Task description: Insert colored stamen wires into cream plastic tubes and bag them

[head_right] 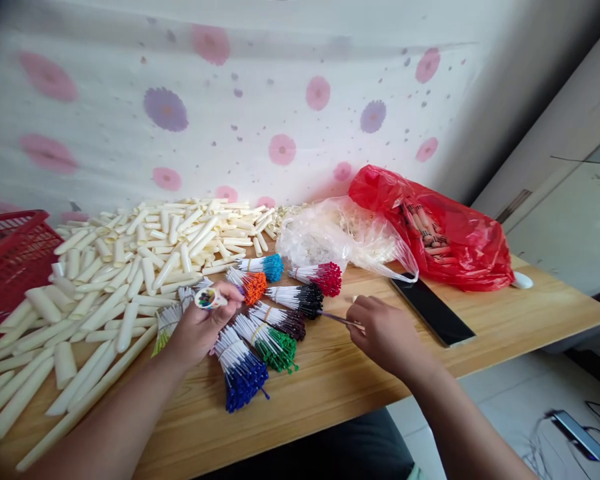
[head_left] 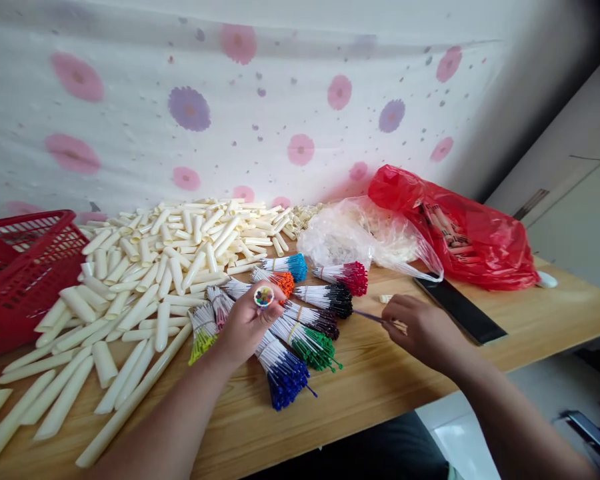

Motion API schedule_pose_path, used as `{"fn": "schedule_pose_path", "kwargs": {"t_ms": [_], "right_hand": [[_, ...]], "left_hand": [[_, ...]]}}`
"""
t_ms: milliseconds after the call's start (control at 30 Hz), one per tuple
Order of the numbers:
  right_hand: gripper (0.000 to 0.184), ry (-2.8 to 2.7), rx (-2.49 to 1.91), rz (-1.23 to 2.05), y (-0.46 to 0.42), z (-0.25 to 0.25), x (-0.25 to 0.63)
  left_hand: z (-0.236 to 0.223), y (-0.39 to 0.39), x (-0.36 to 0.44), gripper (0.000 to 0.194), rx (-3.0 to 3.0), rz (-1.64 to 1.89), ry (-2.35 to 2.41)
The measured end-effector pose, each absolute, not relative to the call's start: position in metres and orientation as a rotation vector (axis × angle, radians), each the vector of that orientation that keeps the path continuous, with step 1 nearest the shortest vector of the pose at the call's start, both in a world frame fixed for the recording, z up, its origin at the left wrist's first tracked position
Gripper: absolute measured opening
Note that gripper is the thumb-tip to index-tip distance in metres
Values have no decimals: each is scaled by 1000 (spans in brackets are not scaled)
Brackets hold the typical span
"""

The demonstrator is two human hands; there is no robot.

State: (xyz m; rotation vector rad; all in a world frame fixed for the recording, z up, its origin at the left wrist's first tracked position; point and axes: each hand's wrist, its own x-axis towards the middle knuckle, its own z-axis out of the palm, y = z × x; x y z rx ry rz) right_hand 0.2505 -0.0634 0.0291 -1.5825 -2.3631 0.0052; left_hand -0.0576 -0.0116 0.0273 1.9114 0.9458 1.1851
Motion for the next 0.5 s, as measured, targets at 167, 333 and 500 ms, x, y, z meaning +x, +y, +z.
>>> {"fn": "schedule_pose_path", "kwargs": {"t_ms": [167, 333, 500], "right_hand": [[14, -2584, -1615, 166, -53, 17, 252], [25, -2227, -1529, -89, -15, 19, 239], [19, -2324, -1715, -273, 16, 21, 223]], "left_hand": [[30, -12, -52, 23, 2000, 1098, 1104], [31, -14, -47, 21, 2035, 1031, 1124], [30, -12, -49, 19, 2020, 1057, 1157]]}}
